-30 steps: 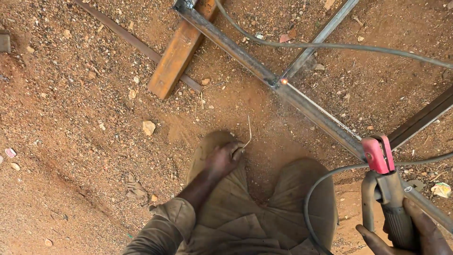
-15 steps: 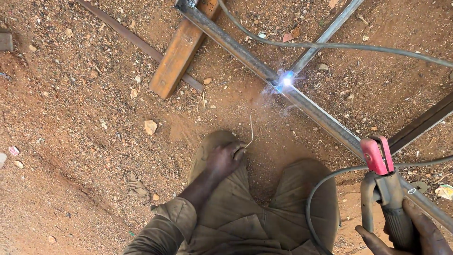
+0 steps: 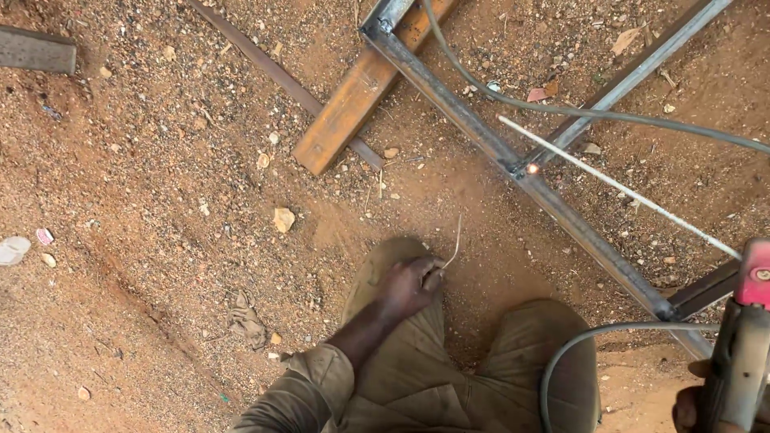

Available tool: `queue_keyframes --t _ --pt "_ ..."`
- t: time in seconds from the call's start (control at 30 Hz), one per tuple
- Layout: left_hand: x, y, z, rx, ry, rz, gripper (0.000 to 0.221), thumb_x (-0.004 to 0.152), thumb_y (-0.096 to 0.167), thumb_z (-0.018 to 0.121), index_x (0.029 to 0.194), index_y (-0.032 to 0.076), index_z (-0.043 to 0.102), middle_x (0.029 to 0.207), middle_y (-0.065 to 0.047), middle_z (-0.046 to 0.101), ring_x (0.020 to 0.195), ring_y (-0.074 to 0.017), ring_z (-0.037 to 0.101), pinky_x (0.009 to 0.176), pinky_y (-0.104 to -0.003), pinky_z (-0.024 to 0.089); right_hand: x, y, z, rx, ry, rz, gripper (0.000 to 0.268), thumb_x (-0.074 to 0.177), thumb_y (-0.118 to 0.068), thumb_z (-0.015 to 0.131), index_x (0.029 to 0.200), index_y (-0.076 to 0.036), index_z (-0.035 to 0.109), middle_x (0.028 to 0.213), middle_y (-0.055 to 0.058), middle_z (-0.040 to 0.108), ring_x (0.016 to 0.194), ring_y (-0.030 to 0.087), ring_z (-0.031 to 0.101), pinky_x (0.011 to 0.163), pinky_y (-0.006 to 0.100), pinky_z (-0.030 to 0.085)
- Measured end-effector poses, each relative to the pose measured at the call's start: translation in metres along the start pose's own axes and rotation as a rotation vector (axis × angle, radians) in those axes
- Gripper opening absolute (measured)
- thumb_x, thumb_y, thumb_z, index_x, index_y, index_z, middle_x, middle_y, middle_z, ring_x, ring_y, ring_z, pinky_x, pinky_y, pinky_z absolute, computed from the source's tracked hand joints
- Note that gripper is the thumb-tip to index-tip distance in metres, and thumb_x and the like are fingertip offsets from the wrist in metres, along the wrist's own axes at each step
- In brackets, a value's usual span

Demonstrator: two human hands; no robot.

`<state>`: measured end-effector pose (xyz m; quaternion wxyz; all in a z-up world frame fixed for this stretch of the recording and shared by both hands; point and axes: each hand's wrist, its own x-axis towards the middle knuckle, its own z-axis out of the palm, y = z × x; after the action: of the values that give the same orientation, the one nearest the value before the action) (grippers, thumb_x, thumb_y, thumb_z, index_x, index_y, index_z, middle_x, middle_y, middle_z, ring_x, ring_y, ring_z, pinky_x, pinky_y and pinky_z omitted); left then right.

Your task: The person kneels on the ground and arc-welds joints of a square-tube metal frame laid on the dirt, holding the electrode holder in one hand while steadying the frame with the other. They strike arcs at successive joints, reposition the welding rod and cable between welds, and continue welding along the frame.

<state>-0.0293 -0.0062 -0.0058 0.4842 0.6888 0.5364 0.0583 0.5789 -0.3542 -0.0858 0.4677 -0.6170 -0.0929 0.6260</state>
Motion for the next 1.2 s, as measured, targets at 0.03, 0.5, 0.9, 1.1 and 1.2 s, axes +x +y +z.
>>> queue_keyframes --t 0.03,0.5,0.9,1.1,1.2 --pt "-0.001 -0.001 -0.002 -0.038 -0.054 -0.059 0.023 0.095 0.019 0.068 0.117 0.014 0.071 0.101 -0.011 0.078 0.078 -0.0273 0.076 0.077 -0.041 0.061 -0.008 -0.031 0.103 -0.015 -0.033 -0.030 0.083 0.086 -0.046 0.078 0.145 -0.003 0.038 0.098 0.019 0.052 0.071 0.028 0.061 0.053 0.040 0.052" --pt "0.151 -0.093 -0.139 0.078 0.885 0.061 0.014 0.099 0.007 0.061 0.113 0.004 0.061 0.103 -0.015 0.069 0.087 -0.0246 0.070 0.077 -0.040 0.058 0.035 -0.140 0.596 0.415 -0.120 -0.368 0.060 0.097 -0.041 0.075 0.134 -0.005 0.045 0.101 0.011 0.059 0.082 0.020 0.061 0.067 0.035 0.052" --pt "0.268 -0.175 -0.152 0.387 1.030 -0.171 0.019 0.096 0.010 0.057 0.113 0.007 0.063 0.108 -0.015 0.070 0.103 -0.0346 0.068 0.096 -0.051 0.050 0.078 -0.070 0.619 0.059 -0.007 -0.305 0.052 0.083 -0.009 0.080 0.125 -0.004 0.050 0.095 0.005 0.063 0.078 0.012 0.061 0.067 0.027 0.053" --pt "0.266 -0.169 -0.149 0.368 0.955 -0.308 0.012 0.103 0.013 0.052 0.111 0.009 0.060 0.104 -0.013 0.070 0.098 -0.0290 0.070 0.091 -0.049 0.056 0.084 -0.057 0.644 0.005 -0.034 -0.241 0.062 0.074 -0.003 0.085 0.125 -0.004 0.051 0.100 0.004 0.065 0.085 0.011 0.066 0.072 0.028 0.059" --pt "0.266 -0.160 -0.154 0.352 0.929 -0.335 0.011 0.102 0.015 0.051 0.109 0.010 0.060 0.103 -0.011 0.070 0.095 -0.0281 0.070 0.086 -0.047 0.058 0.089 -0.044 0.654 0.013 -0.055 -0.238 0.065 0.074 -0.002 0.087 0.127 -0.004 0.050 0.104 0.005 0.062 0.090 0.011 0.065 0.077 0.028 0.059"
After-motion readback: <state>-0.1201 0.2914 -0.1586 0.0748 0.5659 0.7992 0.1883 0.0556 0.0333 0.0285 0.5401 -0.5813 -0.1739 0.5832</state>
